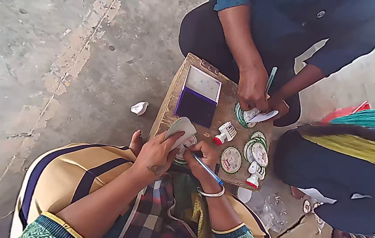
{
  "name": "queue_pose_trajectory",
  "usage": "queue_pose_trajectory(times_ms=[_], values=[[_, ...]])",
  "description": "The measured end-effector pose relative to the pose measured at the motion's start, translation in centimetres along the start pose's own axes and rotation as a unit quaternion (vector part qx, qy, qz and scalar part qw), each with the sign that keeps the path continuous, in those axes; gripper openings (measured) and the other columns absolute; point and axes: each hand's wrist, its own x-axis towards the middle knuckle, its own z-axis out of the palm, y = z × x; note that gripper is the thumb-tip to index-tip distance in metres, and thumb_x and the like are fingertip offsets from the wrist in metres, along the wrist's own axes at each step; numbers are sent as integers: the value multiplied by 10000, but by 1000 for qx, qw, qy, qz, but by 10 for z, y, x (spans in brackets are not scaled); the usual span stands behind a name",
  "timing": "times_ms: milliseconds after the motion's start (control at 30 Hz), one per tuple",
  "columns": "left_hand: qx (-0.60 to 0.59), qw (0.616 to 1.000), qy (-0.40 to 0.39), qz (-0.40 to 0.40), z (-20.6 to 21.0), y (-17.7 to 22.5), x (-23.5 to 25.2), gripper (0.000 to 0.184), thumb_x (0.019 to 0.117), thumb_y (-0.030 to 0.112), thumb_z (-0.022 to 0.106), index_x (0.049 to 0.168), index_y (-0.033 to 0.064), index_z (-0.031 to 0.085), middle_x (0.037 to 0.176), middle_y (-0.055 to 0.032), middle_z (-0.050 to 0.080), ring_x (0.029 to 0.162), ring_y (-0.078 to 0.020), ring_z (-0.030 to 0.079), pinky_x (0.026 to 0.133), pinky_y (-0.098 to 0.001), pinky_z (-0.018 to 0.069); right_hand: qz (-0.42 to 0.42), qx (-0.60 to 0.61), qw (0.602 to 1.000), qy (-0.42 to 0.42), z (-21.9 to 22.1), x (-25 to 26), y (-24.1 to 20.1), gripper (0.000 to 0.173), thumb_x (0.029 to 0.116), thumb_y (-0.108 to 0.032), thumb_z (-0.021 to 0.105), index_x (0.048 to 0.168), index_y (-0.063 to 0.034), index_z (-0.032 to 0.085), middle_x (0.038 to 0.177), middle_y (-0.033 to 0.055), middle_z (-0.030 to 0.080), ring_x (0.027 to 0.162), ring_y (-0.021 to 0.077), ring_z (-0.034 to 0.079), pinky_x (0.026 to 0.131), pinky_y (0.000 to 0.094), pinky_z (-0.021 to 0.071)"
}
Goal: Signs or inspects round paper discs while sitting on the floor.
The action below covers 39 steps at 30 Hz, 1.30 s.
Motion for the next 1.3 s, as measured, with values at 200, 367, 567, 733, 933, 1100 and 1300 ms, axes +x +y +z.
queue_pose_trajectory(times_ms=[200,367,567,733,933,1100,1300], values=[[-7,1000,-2,-7,-1,1,0,381,867,104,695,1246,68,714,1114,-178,737,960,-341,735,867,-625,488,16,9,1000,20,3,-1,-3,70,775,-55,686,746,-35,625,695,-35,661,633,-74,595,597,101,496],[-9,1000,-3,-13,0,2,1,394,866,99,699,1259,67,706,1102,-178,737,946,-338,731,873,-613,484,22,0,1000,2,2,-2,1,109,790,-111,718,757,-29,653,684,-26,663,608,-60,589,573,122,493],[0,1000,-2,-6,0,1,0,396,865,111,687,1259,73,708,1084,-171,739,938,-333,731,861,-605,492,27,-13,999,11,4,-1,0,128,785,-125,721,733,-48,633,686,-25,667,613,-51,594,571,130,489],[-3,1000,-8,-13,0,2,1,403,864,105,688,1265,71,706,1098,-180,738,943,-345,733,861,-617,489,33,-12,999,18,4,0,-1,115,780,-117,713,729,-49,634,678,-29,665,601,-55,589,561,126,484],[-2,1000,-1,-12,0,2,1,413,860,116,686,1270,68,703,1047,-183,733,892,-352,728,826,-610,498,34,21,999,32,4,0,-1,77,793,-70,700,765,-39,636,709,-46,665,637,-77,592,603,105,499],[2,1000,2,-1,1,1,-1,409,867,118,672,1273,66,698,1062,-182,736,906,-345,729,838,-602,488,57,12,998,17,3,0,-1,110,798,-108,710,751,-70,618,699,-57,654,630,-68,593,586,121,493],[7,1000,6,-3,2,1,-2,406,875,123,669,1277,70,696,1109,-174,737,948,-339,732,874,-612,483,56,5,998,30,4,0,0,82,795,-100,706,763,-69,636,703,-58,662,639,-68,600,594,124,500]])
